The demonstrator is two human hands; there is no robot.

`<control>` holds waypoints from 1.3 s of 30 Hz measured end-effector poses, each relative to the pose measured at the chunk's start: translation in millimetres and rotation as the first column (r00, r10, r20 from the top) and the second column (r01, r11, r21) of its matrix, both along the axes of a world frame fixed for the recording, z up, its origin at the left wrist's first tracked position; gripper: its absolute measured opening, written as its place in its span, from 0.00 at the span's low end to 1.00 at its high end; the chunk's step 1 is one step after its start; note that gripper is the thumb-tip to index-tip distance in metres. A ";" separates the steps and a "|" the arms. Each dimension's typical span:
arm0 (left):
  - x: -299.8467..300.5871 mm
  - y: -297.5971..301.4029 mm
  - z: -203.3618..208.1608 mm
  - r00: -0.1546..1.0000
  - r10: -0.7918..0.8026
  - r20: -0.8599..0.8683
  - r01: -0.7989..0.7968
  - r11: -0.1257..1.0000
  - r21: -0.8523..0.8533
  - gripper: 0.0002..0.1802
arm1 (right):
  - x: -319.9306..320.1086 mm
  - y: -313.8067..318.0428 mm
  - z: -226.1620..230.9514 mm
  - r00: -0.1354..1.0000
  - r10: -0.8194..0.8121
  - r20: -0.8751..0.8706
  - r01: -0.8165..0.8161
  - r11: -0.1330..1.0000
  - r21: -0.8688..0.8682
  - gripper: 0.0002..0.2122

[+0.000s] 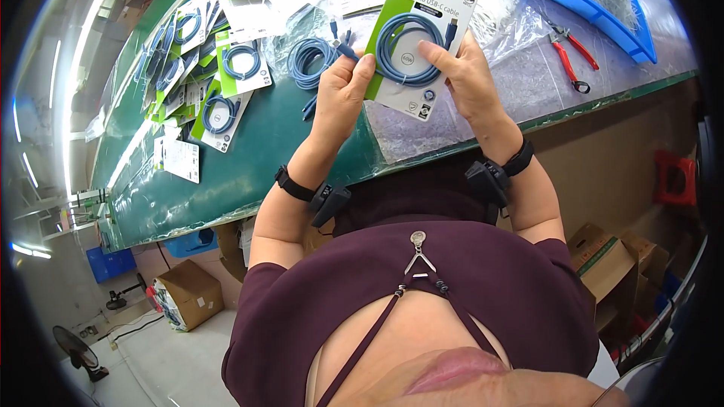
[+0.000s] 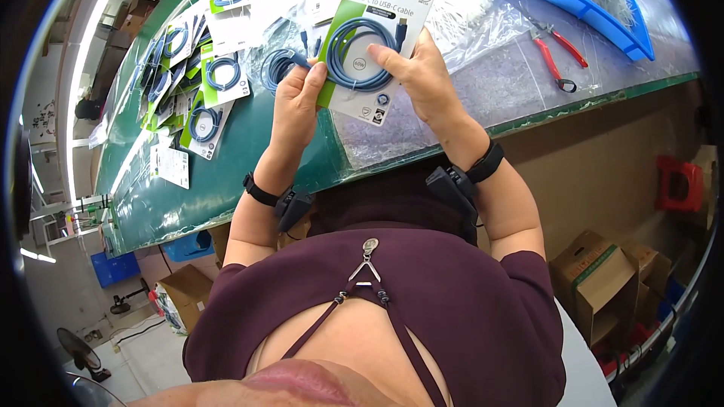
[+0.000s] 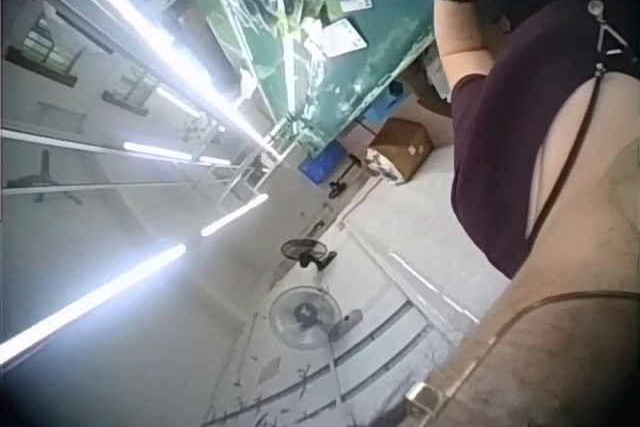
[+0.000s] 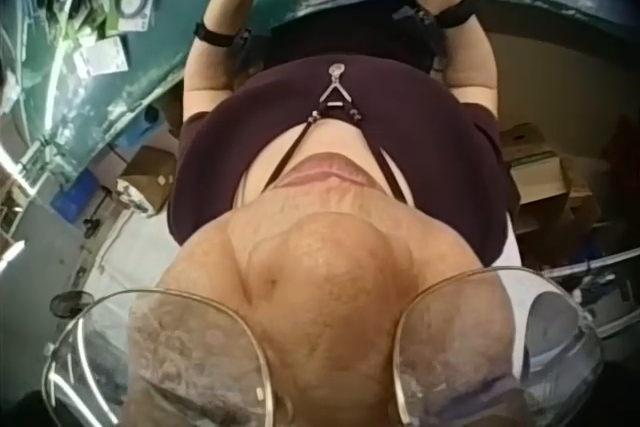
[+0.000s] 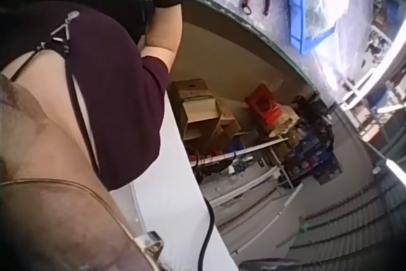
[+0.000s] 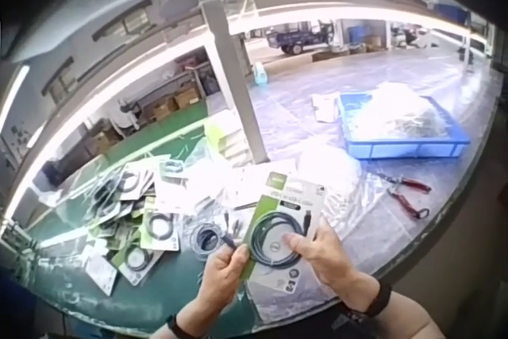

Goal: The person secures a cable to a cardboard backing by threading a plastic tie through the holes and pulling it tight. They then turn the package over, press on the tie, and place the finished item onto a stack.

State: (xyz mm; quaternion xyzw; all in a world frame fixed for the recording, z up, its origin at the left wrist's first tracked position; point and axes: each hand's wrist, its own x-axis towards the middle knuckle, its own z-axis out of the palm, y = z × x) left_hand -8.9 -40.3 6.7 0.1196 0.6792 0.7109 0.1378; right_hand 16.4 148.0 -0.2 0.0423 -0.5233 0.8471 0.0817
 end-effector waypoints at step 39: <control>-9.1 5.2 9.3 0.887 -0.379 0.263 0.325 0.918 0.228 0.11 | -3.6 23.4 -6.5 0.986 0.090 -0.142 0.041 0.686 0.727 0.23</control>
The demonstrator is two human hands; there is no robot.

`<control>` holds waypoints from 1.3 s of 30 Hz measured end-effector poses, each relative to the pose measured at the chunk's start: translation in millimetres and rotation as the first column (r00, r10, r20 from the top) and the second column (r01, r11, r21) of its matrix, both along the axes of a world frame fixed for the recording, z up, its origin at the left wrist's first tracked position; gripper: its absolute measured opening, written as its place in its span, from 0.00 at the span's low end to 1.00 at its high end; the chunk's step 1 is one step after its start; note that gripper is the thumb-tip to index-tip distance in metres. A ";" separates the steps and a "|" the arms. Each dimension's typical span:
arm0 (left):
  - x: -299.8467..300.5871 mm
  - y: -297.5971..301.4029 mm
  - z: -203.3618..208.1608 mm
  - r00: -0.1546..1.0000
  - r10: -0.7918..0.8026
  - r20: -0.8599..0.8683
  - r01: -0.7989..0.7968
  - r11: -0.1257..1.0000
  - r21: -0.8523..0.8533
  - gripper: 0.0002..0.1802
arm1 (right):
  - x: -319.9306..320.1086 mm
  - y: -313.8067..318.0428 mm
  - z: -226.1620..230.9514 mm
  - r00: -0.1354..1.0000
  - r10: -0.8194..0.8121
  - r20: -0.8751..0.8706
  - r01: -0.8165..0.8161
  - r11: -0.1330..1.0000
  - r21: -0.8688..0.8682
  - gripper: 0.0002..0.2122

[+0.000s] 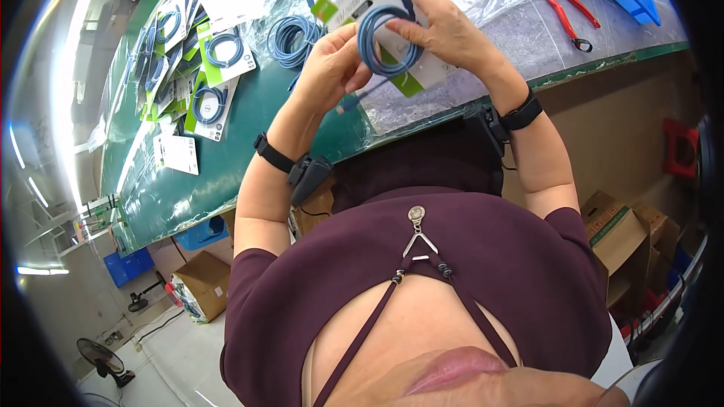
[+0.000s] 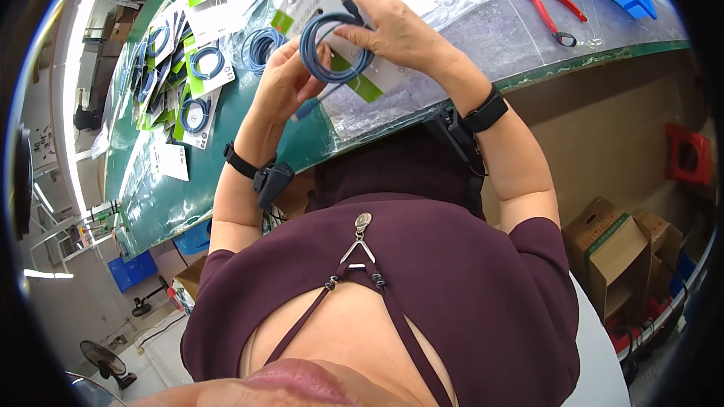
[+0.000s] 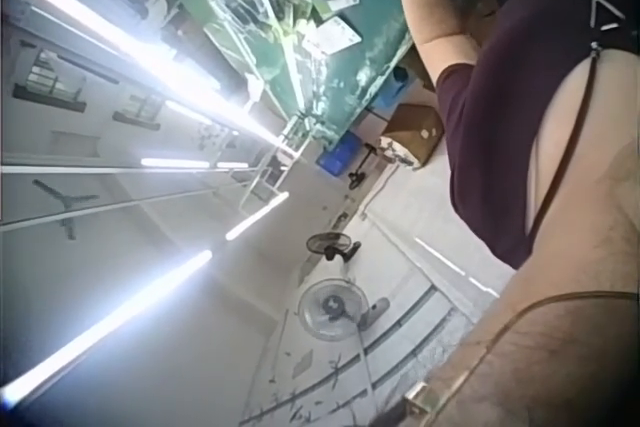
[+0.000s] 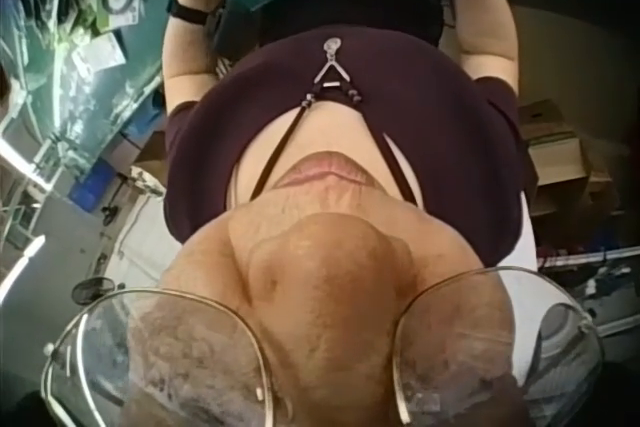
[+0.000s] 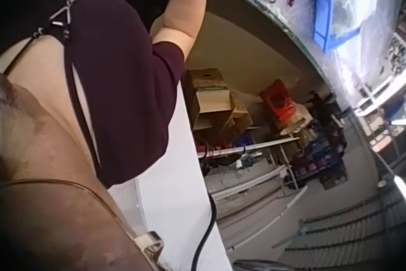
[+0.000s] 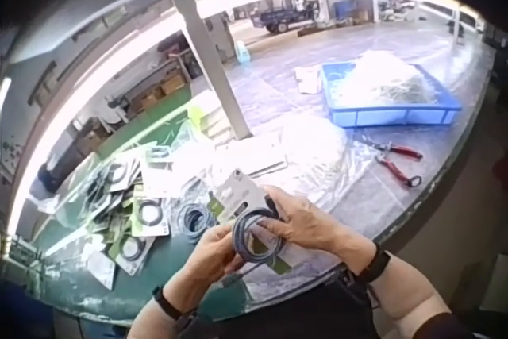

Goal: The person secures a cable to a cardboard backing by threading a plastic tie through the holes and pulling it tight. They then turn the package over, press on the tie, and place the finished item onto a stack.

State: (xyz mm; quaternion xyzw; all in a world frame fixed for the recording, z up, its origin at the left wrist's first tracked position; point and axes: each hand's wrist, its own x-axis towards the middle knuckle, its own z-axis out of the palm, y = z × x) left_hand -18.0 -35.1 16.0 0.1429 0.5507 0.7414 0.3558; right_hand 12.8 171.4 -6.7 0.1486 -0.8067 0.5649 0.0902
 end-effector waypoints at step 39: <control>19.5 19.0 -37.1 0.954 0.175 0.243 -0.234 0.943 0.239 0.18 | -1.0 30.3 15.2 1.000 -0.028 0.004 0.028 0.996 0.080 0.22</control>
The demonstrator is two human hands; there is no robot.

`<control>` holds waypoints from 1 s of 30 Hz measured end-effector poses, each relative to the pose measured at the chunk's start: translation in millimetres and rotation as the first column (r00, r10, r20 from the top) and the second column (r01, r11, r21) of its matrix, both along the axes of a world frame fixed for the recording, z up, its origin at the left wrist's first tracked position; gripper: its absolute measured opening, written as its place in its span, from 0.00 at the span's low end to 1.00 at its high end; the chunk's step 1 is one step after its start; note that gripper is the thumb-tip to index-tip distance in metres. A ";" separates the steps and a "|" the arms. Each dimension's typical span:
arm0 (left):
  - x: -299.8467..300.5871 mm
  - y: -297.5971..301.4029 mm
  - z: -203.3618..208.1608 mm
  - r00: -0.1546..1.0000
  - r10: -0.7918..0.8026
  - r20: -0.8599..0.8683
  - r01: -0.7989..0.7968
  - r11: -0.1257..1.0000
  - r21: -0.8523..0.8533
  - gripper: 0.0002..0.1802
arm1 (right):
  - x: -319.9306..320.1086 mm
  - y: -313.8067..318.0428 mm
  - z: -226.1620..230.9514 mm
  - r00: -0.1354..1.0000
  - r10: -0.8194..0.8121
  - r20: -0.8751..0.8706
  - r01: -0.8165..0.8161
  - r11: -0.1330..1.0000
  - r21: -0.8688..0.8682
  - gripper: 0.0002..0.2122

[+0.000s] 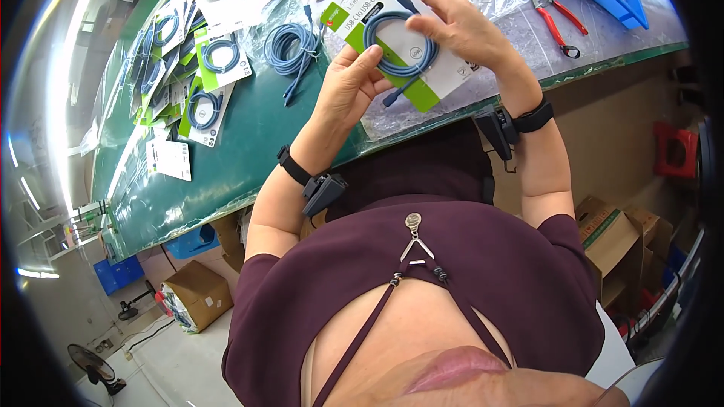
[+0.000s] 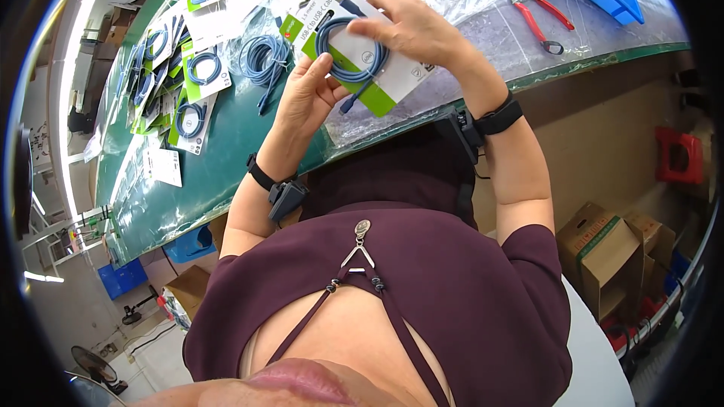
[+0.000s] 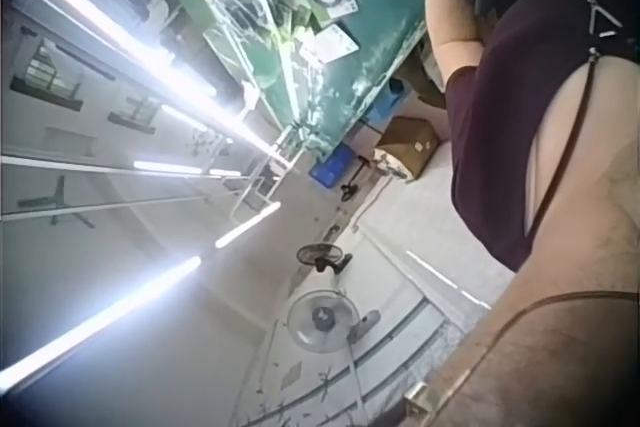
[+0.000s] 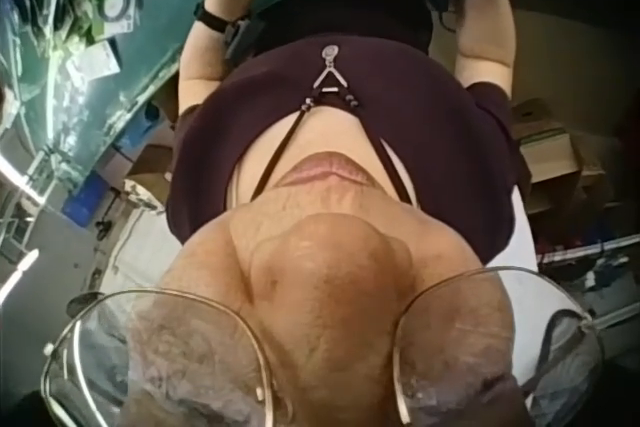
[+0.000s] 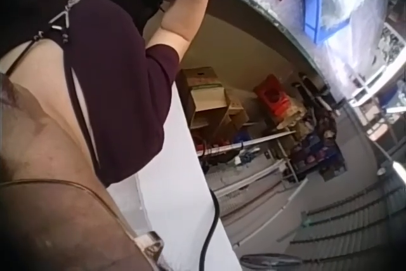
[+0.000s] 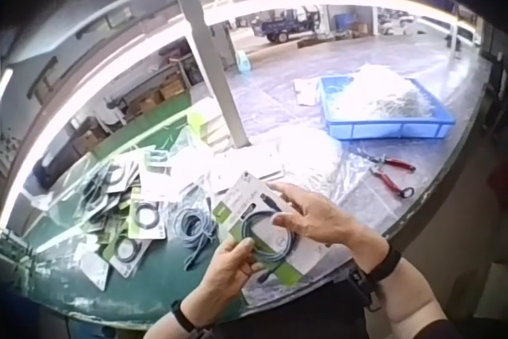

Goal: The person secures a cable to a cardboard backing by threading a plastic tie through the holes and pulling it tight. They then turn the package over, press on the tie, and place the finished item onto a stack.

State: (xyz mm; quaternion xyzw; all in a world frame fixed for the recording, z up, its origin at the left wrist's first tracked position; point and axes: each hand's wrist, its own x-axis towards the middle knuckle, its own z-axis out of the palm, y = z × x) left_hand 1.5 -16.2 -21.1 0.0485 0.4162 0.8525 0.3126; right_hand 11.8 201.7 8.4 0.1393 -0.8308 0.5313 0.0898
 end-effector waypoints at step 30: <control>-24.2 -4.0 -10.6 1.000 -0.024 0.009 0.024 0.996 0.087 0.21 | -14.7 -0.7 -14.4 0.976 0.063 -0.209 -0.060 0.998 0.018 0.17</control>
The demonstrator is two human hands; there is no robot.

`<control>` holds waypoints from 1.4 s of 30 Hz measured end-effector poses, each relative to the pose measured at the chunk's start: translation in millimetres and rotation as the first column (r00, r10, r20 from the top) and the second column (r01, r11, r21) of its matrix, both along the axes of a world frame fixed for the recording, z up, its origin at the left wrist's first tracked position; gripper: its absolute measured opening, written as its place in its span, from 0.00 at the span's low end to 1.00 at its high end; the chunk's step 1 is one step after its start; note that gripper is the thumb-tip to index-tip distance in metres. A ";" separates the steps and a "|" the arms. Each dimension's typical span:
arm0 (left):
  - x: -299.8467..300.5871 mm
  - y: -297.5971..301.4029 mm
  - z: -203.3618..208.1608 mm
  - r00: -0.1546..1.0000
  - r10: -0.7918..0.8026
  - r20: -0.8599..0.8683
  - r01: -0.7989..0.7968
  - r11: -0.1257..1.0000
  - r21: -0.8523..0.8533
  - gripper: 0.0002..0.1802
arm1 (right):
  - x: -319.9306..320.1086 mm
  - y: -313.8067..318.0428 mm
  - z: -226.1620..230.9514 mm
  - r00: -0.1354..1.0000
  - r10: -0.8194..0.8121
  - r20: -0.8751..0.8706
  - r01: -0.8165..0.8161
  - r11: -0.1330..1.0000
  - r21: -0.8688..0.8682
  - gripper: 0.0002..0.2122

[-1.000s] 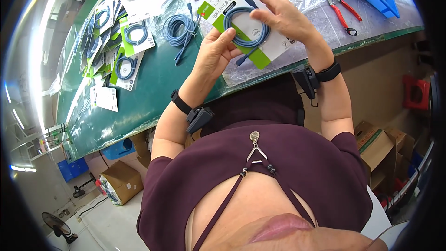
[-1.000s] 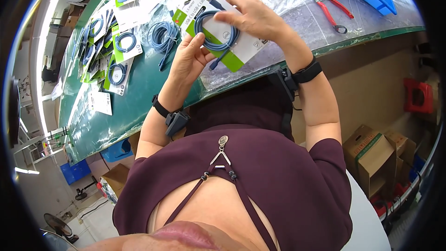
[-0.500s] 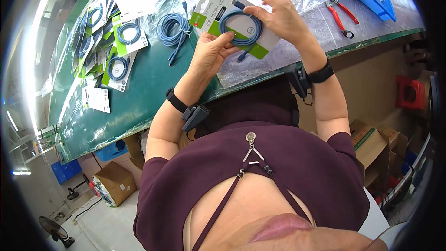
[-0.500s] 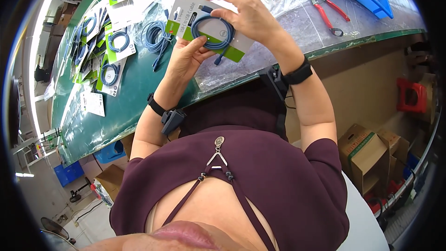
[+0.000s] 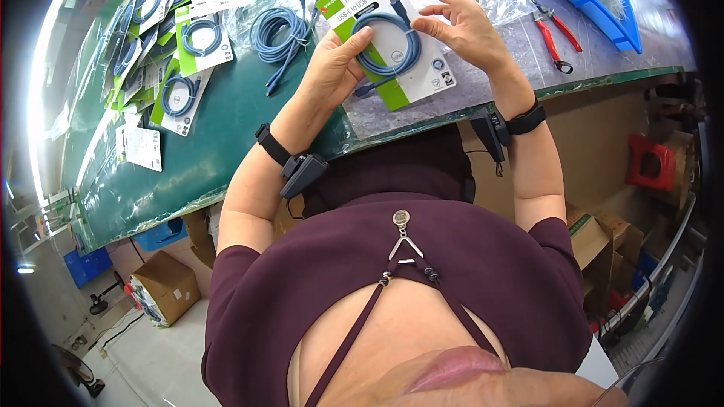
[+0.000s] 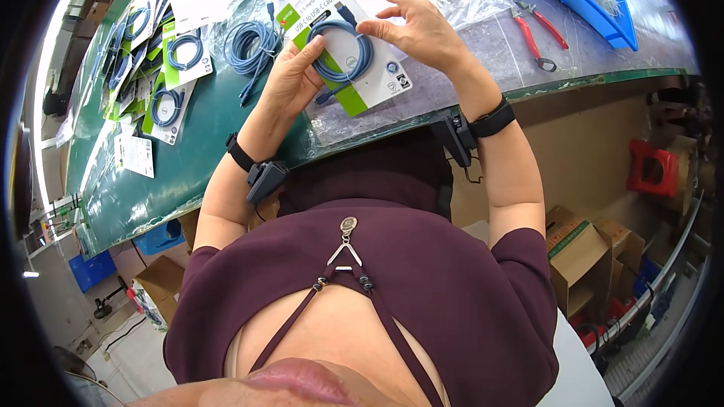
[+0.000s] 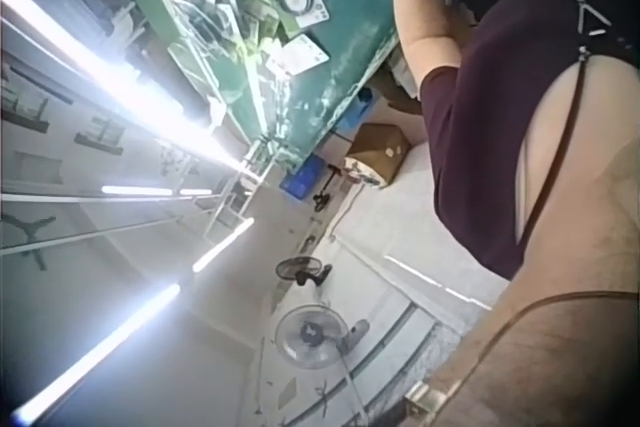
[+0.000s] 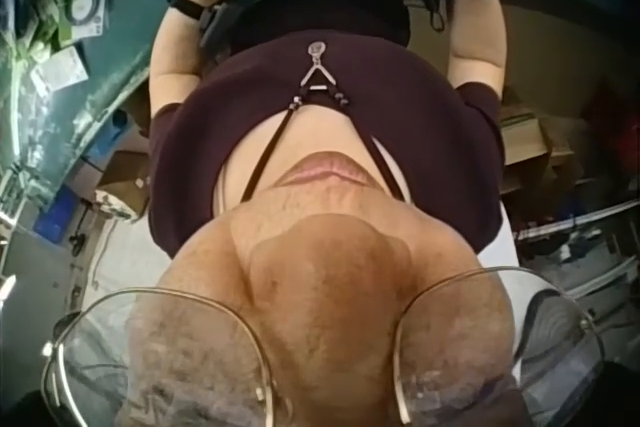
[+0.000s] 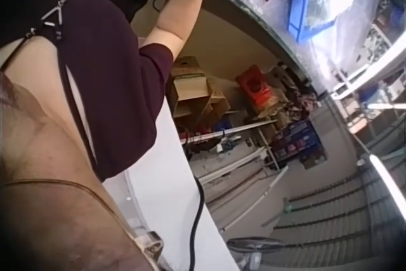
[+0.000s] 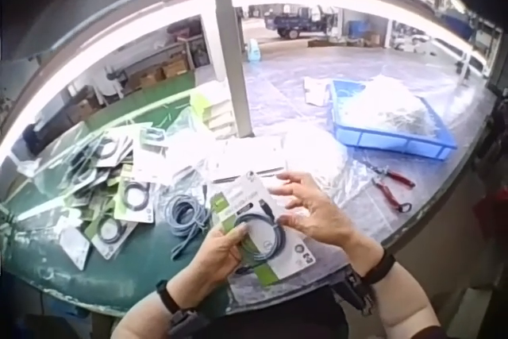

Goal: The person secures a cable to a cardboard backing by threading a plastic tie through the holes and pulling it tight. They then turn the package over, press on the tie, and place the finished item onto a stack.

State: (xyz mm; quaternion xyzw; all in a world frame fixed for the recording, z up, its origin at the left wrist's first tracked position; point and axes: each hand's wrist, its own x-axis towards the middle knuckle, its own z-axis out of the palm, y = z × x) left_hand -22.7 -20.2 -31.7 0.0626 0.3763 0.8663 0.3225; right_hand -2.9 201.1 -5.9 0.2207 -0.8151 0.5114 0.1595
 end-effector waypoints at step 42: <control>5.3 14.2 -11.7 0.976 0.082 -0.203 -0.123 0.972 -0.200 0.17 | 15.8 -39.6 -26.5 0.925 -0.045 0.376 0.219 0.873 -0.435 0.05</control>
